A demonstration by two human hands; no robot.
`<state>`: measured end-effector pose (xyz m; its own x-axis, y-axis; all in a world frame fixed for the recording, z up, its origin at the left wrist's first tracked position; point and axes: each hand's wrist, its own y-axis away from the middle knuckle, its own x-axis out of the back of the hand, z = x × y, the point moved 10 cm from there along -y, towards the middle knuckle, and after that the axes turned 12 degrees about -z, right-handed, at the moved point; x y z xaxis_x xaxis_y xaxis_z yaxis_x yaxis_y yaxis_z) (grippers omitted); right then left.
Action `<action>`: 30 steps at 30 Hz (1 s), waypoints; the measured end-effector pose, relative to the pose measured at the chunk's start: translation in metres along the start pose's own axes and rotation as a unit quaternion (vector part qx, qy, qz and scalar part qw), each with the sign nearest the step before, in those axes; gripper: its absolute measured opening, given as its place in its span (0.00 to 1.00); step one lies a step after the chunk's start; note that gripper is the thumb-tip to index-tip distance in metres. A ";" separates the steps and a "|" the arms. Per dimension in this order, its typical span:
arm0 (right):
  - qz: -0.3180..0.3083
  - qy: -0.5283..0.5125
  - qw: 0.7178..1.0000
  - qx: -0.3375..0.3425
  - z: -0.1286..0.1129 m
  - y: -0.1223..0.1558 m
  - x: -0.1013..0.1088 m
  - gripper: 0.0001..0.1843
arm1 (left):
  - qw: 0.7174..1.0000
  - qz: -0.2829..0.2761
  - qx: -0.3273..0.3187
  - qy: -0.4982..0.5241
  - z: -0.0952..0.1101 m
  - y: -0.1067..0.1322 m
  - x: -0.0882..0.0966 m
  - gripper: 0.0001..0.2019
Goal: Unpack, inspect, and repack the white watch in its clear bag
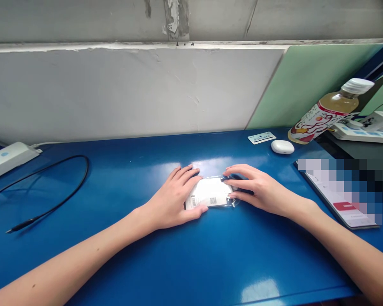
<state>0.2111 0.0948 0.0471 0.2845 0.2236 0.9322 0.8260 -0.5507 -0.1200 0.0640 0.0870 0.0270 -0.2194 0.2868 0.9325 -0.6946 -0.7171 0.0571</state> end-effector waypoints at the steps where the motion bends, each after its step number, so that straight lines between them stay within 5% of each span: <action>1: -0.004 0.009 1.000 -0.007 0.003 0.001 0.001 0.13 | 1.000 -0.002 0.003 -0.002 0.000 0.000 0.000 0.33; 10: -0.023 0.027 0.999 -0.040 0.024 0.010 0.017 0.13 | 1.000 0.003 0.011 0.014 -0.002 0.000 0.001 0.33; 19: -0.041 0.021 0.997 -0.062 0.014 0.005 0.002 0.21 | 1.000 -0.007 0.013 -0.006 -0.002 0.001 -0.003 0.32; 30: -0.056 -0.014 0.995 -0.076 0.015 0.004 0.005 0.12 | 1.000 0.001 0.008 -0.014 -0.001 0.000 -0.002 0.31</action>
<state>0.2232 0.1056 0.0466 0.2110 0.3119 0.9264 0.7704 -0.6364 0.0388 0.0642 0.0874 0.0253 -0.2016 0.2665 0.9425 -0.6827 -0.7282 0.0599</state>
